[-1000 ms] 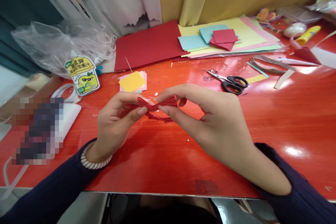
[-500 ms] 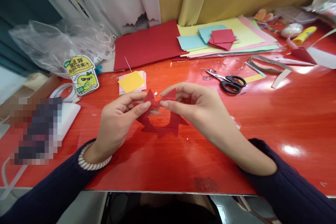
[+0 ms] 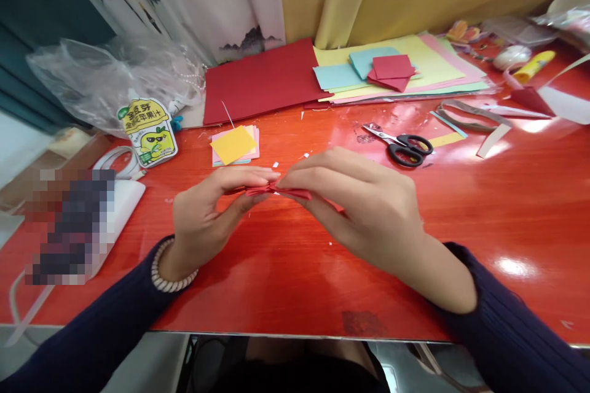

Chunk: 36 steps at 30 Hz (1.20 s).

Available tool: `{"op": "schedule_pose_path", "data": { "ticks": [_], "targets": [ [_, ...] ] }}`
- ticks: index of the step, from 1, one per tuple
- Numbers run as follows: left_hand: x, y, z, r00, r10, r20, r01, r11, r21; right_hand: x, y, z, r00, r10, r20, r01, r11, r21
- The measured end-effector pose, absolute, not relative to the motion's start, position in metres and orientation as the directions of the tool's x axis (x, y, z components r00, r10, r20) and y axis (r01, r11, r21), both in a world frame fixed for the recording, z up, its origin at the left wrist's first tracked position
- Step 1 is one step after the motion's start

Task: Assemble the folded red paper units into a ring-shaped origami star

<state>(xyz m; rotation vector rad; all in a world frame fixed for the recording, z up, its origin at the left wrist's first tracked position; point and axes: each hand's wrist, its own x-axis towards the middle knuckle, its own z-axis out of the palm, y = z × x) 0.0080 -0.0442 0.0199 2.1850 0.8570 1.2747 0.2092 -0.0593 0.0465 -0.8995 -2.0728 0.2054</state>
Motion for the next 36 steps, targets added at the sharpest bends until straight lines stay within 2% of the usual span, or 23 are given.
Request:
{"op": "schedule_pose_path", "data": {
  "ticks": [2, 5, 9, 11, 14, 17, 20, 24, 29, 36],
  "targets": [
    [0.006, -0.042, 0.019, 0.407, 0.633, 0.659, 0.312, -0.774, 0.551, 0.209, -0.058, 0.046, -0.436, 0.562, 0.703, 0.492, 0.803, -0.337],
    [0.004, -0.039, 0.016, 0.417, 0.542, 0.73, 0.329, -0.838, 0.435, 0.207, -0.056, 0.048, -0.477, 0.487, 0.732, 0.48, 0.842, -0.248],
    [0.004, -0.037, 0.015, 0.418, 0.486, 0.767, 0.329, -0.868, 0.371, 0.206, -0.055, 0.05, -0.502, 0.431, 0.75, 0.48, 0.86, -0.174],
    [0.004, -0.037, 0.015, 0.428, 0.487, 0.762, 0.327, -0.869, 0.372, 0.207, -0.056, 0.049, -0.509, 0.435, 0.743, 0.478, 0.86, -0.177],
    [0.003, -0.036, 0.015, 0.436, 0.496, 0.751, 0.318, -0.865, 0.388, 0.207, -0.057, 0.044, -0.488, 0.525, 0.698, 0.497, 0.824, -0.272],
    [0.004, -0.035, 0.013, 0.439, 0.544, 0.715, 0.317, -0.839, 0.443, 0.207, -0.057, 0.042, -0.416, 0.659, 0.627, 0.513, 0.739, -0.436],
    [0.007, -0.035, 0.012, 0.373, 0.691, 0.619, 0.362, -0.723, 0.589, 0.207, -0.052, 0.044, -0.352, 0.816, 0.459, 0.518, 0.578, -0.631],
    [0.01, -0.038, 0.015, 0.276, 0.898, 0.342, 0.36, -0.427, 0.83, 0.206, -0.048, 0.047, -0.258, 0.942, 0.216, 0.477, 0.319, -0.819],
    [0.014, -0.042, 0.017, 0.244, 0.966, 0.091, 0.196, -0.141, 0.971, 0.2, -0.047, 0.041, -0.178, 0.982, 0.06, 0.363, 0.122, -0.924],
    [0.016, -0.042, 0.012, 0.217, 0.975, 0.04, 0.122, -0.068, 0.99, 0.197, -0.046, 0.025, -0.146, 0.989, -0.034, 0.256, 0.004, -0.967]
  ]
}}
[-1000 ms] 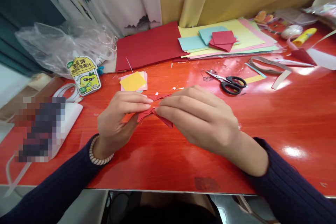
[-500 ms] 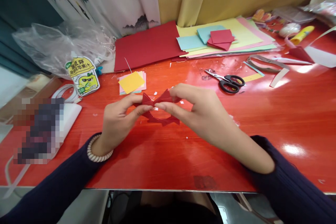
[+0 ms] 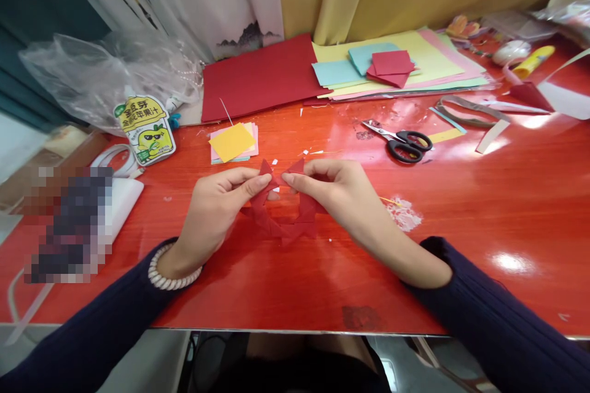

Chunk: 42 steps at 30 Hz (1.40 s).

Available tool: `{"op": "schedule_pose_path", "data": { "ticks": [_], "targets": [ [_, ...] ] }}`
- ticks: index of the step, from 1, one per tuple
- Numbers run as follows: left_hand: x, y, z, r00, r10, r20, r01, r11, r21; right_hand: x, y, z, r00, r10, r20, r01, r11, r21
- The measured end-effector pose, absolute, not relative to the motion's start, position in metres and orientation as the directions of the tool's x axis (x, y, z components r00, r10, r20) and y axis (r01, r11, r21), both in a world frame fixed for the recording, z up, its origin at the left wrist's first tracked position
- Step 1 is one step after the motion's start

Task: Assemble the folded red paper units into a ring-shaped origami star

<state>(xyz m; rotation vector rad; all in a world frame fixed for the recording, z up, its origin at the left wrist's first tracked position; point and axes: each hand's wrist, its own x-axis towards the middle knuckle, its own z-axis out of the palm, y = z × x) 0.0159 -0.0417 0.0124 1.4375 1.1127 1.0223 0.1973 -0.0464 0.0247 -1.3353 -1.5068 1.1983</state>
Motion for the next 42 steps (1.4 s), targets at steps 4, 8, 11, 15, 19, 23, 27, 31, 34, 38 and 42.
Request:
{"op": "schedule_pose_path", "data": {
  "ticks": [4, 8, 11, 15, 19, 23, 27, 31, 34, 38, 42],
  "targets": [
    [0.016, -0.042, 0.013, 0.239, 0.971, 0.032, 0.112, -0.06, 0.992, 0.198, -0.047, 0.023, -0.155, 0.986, -0.057, 0.258, -0.015, -0.966],
    [0.016, -0.041, 0.015, 0.231, 0.973, 0.019, 0.173, -0.061, 0.983, 0.197, -0.047, 0.025, -0.157, 0.986, -0.063, 0.294, -0.015, -0.956],
    [0.015, -0.04, 0.015, 0.231, 0.973, 0.01, 0.203, -0.058, 0.978, 0.196, -0.047, 0.027, -0.147, 0.987, -0.063, 0.318, -0.013, -0.948],
    [0.015, -0.039, 0.015, 0.233, 0.972, 0.021, 0.242, -0.079, 0.967, 0.194, -0.048, 0.028, -0.125, 0.99, -0.063, 0.324, -0.019, -0.946],
    [0.015, -0.04, 0.015, 0.233, 0.972, 0.003, 0.281, -0.071, 0.957, 0.195, -0.047, 0.026, -0.129, 0.99, -0.053, 0.329, -0.008, -0.944],
    [0.015, -0.041, 0.017, 0.245, 0.97, 0.001, 0.289, -0.074, 0.954, 0.196, -0.045, 0.023, -0.147, 0.988, -0.048, 0.36, 0.009, -0.933],
    [0.014, -0.04, 0.018, 0.271, 0.963, 0.004, 0.283, -0.083, 0.956, 0.196, -0.045, 0.022, -0.162, 0.985, -0.058, 0.379, 0.008, -0.925],
    [0.014, -0.038, 0.017, 0.285, 0.959, 0.005, 0.262, -0.082, 0.962, 0.197, -0.044, 0.023, -0.189, 0.98, -0.064, 0.34, 0.004, -0.941],
    [0.016, -0.036, 0.015, 0.254, 0.967, 0.019, 0.125, -0.052, 0.991, 0.2, -0.04, 0.024, -0.24, 0.97, -0.043, 0.242, 0.017, -0.97],
    [0.015, -0.033, 0.011, 0.175, 0.984, 0.021, -0.051, -0.013, 0.999, 0.207, -0.036, 0.024, -0.307, 0.947, -0.094, 0.23, -0.022, -0.973],
    [0.013, -0.029, 0.011, 0.205, 0.979, -0.003, -0.068, 0.018, 0.998, 0.211, -0.034, 0.023, -0.367, 0.926, -0.085, 0.305, 0.033, -0.952]
  ]
}}
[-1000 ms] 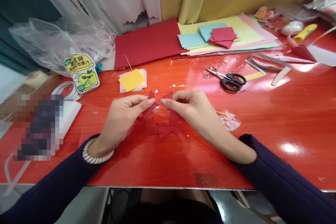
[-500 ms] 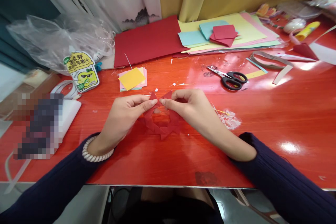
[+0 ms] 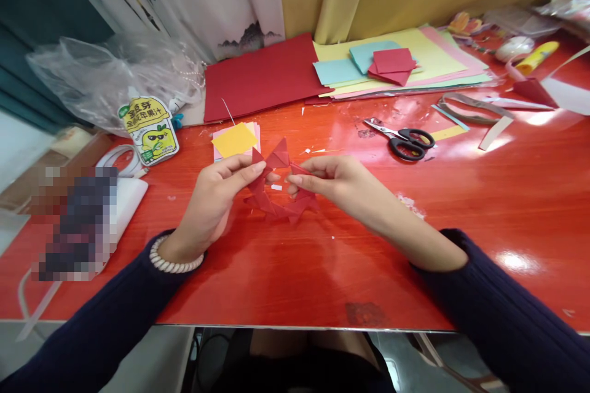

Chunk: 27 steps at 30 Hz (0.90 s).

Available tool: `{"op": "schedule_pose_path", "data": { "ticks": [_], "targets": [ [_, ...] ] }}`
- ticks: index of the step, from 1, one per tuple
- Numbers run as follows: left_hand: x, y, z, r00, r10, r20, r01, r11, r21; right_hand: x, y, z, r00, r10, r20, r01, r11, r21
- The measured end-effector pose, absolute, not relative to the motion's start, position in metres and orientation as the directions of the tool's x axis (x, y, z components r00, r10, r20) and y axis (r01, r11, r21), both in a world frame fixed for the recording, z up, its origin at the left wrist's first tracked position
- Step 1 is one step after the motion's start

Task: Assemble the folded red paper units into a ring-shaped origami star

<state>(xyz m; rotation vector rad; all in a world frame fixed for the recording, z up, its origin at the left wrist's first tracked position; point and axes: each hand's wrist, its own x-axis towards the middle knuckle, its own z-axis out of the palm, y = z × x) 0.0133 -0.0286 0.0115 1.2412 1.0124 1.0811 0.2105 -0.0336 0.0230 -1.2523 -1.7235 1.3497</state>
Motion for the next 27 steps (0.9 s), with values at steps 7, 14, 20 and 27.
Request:
{"op": "schedule_pose_path", "data": {
  "ticks": [7, 14, 20, 27],
  "targets": [
    [0.012, -0.026, 0.011, 0.223, 0.974, 0.036, -0.035, -0.029, 0.999, 0.208, -0.036, 0.027, -0.433, 0.899, -0.065, 0.32, 0.086, -0.943],
    [0.012, -0.028, 0.013, 0.305, 0.95, 0.066, 0.074, -0.093, 0.993, 0.208, -0.038, 0.025, -0.399, 0.916, 0.035, 0.32, 0.175, -0.931],
    [0.009, -0.028, 0.02, 0.424, 0.905, 0.028, 0.138, -0.095, 0.986, 0.206, -0.041, 0.025, -0.368, 0.928, 0.057, 0.342, 0.192, -0.92],
    [0.006, -0.03, 0.025, 0.434, 0.896, 0.093, 0.308, -0.245, 0.919, 0.204, -0.046, 0.029, -0.358, 0.928, 0.103, 0.413, 0.256, -0.874]
  ]
}}
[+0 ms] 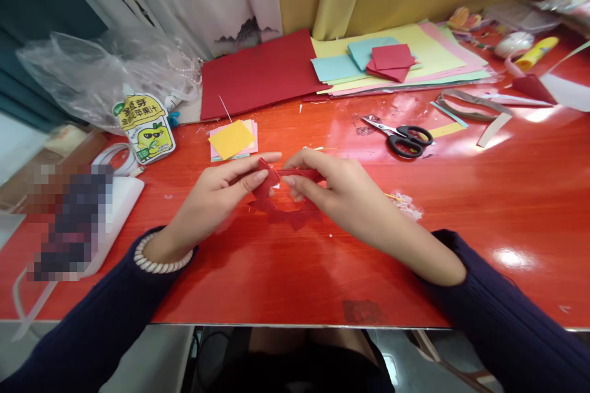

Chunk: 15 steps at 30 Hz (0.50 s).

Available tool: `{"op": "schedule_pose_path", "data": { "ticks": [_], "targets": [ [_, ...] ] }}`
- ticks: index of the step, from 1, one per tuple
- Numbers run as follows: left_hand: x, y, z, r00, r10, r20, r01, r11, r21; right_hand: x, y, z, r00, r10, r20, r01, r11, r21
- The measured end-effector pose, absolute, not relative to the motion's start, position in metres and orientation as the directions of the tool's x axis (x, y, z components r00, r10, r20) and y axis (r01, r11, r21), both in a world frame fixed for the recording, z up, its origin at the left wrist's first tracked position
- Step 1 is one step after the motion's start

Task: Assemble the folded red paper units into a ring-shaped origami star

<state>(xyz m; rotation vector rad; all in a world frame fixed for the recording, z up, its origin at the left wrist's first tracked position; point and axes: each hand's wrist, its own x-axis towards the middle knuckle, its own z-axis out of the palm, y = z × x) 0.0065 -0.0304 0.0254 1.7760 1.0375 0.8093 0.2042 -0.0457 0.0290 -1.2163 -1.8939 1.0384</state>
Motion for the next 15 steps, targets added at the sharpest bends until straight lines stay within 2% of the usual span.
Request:
{"op": "schedule_pose_path", "data": {
  "ticks": [7, 15],
  "targets": [
    [0.0077, -0.0347, 0.0239, 0.367, 0.917, 0.158, 0.417, -0.314, 0.853, 0.2065, -0.0472, 0.0314, -0.359, 0.925, 0.122, 0.508, 0.304, -0.806],
    [0.0079, -0.0351, 0.0193, 0.356, 0.913, 0.197, 0.369, -0.331, 0.869, 0.2064, -0.0464, 0.0317, -0.366, 0.926, 0.095, 0.51, 0.285, -0.812]
  ]
}}
